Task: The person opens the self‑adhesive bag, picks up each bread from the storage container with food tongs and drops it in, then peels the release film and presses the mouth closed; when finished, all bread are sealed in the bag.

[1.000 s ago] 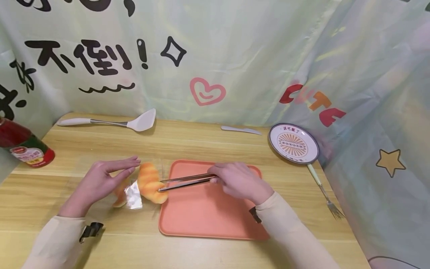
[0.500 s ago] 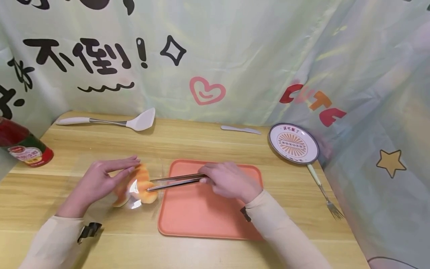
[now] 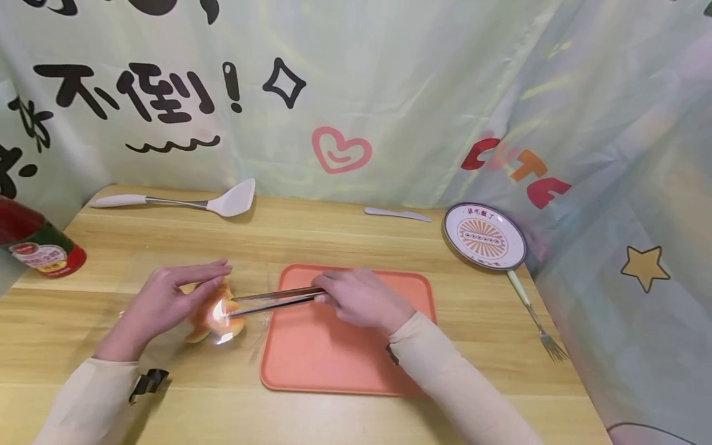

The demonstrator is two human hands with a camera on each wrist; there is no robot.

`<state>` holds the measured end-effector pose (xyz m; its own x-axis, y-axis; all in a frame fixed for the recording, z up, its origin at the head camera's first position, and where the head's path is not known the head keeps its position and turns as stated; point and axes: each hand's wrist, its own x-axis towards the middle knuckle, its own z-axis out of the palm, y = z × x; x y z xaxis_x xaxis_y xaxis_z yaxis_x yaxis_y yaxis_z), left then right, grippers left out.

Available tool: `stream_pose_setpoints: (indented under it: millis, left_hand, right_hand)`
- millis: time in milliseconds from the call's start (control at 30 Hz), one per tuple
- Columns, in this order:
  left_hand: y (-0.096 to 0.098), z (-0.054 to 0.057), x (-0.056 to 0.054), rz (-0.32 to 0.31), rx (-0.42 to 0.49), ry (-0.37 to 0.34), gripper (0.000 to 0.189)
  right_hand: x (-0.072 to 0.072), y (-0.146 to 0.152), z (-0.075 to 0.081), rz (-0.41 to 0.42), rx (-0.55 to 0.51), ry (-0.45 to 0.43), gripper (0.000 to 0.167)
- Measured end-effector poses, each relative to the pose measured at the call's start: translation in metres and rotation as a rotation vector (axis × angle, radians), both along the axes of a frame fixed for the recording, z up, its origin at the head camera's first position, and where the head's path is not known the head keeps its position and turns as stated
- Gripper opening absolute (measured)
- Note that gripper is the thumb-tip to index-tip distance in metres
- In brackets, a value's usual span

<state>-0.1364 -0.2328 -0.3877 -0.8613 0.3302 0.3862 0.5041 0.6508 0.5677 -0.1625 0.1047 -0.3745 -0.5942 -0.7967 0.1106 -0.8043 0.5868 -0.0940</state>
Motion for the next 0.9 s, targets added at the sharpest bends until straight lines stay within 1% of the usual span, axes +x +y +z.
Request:
stream_pose_setpoints:
  millis: [200, 367, 467, 600, 767, 900]
  left_hand:
    - [0.001, -0.002, -0.002, -0.006, -0.008, 0.037, 0.028]
    - [0.002, -0.002, -0.002, -0.016, 0.023, 0.038, 0.029]
    - [0.004, -0.001, -0.001, -0.024, 0.042, 0.037, 0.029]
    - [0.006, -0.001, 0.000, -0.023, 0.041, 0.048, 0.031]
    - [0.007, -0.003, -0.002, -0.006, 0.030, 0.062, 0.031]
    - [0.008, -0.003, -0.002, 0.007, 0.024, 0.077, 0.031]
  right_hand:
    - [-0.002, -0.007, -0.003, 0.018, 0.003, 0.019, 0.016]
    - [-0.002, -0.013, -0.004, 0.033, 0.015, 0.028, 0.015]
    - [-0.003, -0.016, -0.004, 0.045, 0.001, 0.027, 0.013]
    - [-0.005, -0.020, -0.004, 0.061, -0.011, 0.027, 0.012]
    - [-0.007, -0.024, -0.004, 0.069, 0.007, 0.032, 0.018]
    - [-0.008, -0.027, -0.003, 0.066, 0.016, 0.039, 0.019]
